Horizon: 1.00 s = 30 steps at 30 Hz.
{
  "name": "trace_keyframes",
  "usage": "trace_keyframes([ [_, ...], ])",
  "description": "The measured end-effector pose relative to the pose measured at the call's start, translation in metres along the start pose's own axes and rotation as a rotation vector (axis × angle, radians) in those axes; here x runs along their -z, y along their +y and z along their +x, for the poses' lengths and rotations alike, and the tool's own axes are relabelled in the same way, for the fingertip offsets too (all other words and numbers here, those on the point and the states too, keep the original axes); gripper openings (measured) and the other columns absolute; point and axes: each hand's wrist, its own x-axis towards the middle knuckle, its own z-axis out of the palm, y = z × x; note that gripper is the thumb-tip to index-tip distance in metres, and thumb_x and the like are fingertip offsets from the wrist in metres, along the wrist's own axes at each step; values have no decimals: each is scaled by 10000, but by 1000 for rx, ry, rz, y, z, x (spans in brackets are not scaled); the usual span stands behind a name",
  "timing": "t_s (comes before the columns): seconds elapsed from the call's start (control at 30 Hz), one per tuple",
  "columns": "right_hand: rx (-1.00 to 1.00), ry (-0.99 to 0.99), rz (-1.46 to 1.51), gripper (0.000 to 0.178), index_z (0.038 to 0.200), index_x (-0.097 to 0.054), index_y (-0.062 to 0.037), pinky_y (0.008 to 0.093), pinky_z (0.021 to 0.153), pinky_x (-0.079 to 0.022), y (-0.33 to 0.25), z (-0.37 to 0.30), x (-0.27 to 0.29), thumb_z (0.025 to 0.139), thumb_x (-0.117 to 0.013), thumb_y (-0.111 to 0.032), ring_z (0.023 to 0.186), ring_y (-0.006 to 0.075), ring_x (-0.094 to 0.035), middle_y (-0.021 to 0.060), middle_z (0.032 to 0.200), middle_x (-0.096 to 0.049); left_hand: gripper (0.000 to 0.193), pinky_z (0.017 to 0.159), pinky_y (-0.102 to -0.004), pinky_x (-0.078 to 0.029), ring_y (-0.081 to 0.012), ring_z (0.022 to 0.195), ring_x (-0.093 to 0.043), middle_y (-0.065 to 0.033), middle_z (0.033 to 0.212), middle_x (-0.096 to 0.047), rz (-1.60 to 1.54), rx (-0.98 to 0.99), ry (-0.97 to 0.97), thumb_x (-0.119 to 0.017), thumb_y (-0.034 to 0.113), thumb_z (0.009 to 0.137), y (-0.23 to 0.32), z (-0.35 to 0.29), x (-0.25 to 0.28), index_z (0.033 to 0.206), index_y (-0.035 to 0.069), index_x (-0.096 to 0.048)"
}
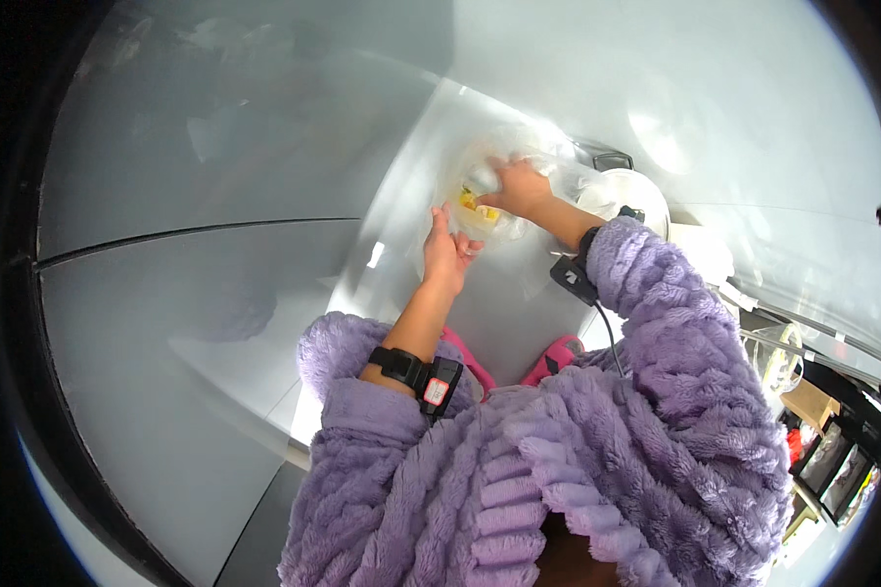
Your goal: The person transfers food from a bowl into a plastic bag, then moves to the sink to wash their hands. They turn on the tap, apply soap, lather, rinse, and dry their hands with a cloth.
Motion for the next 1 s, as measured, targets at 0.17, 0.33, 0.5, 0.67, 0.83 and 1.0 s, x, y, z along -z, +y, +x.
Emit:
trace_keyframes([
  [0.17, -89, -56, -40, 744, 1251, -472, -146, 417, 783, -491, 8, 1, -6, 637, -726, -478, 1068, 329, -505, 192, 1134, -489, 609, 691, -302, -395, -145, 588, -504, 28, 537, -346, -19, -6, -10, -302, 600, 904, -1, 1, -5, 1388, 230, -311],
  [0.33, -35, 167, -27, 765, 1240, -486, -139, 418, 820, -477, 5, 2, -19, 619, -727, -515, 1058, 328, -513, 191, 1199, -478, 558, 685, -314, -422, -129, 577, -503, 26, 554, -374, -70, -31, -42, -353, 547, 915, 0, 2, -5, 1368, 221, -342],
  [0.5, -86, 93, 76, 758, 1224, -505, -117, 387, 811, -478, 20, 6, -23, 633, -712, -546, 1006, 314, -557, 185, 1114, -557, 444, 699, -336, -443, -130, 572, -524, 8, 607, -457, -27, -79, 24, -421, 364, 939, -1, 1, -6, 1336, 171, -373],
  [0.67, -160, -159, 287, 800, 1245, -495, -97, 368, 794, -465, 38, 18, -27, 672, -638, -636, 876, 308, -617, 187, 833, -635, 422, 780, -365, -436, -198, 898, -541, -54, 932, -552, 662, -379, 296, -519, 182, 864, -2, 1, -7, 1265, 92, -424],
  [0.83, -38, -147, 204, 843, 1255, -483, -53, 369, 793, -464, 41, 25, -19, 699, -574, -680, 895, 308, -618, 192, 880, -647, 536, 881, -358, -373, -243, 1102, -434, -76, 1144, -497, 1824, -1042, 159, -622, 231, 766, 3, 6, -24, 1237, 48, -443],
  [1.0, 0, -145, 182, 841, 1267, -468, -40, 386, 800, -464, 44, 24, -6, 721, -550, -676, 925, 320, -608, 195, 893, -649, 696, 898, -323, -319, -212, 1134, -391, -52, 1229, -456, 2286, -958, -23, -648, 443, 729, 3, 17, -52, 1276, 85, -411],
])
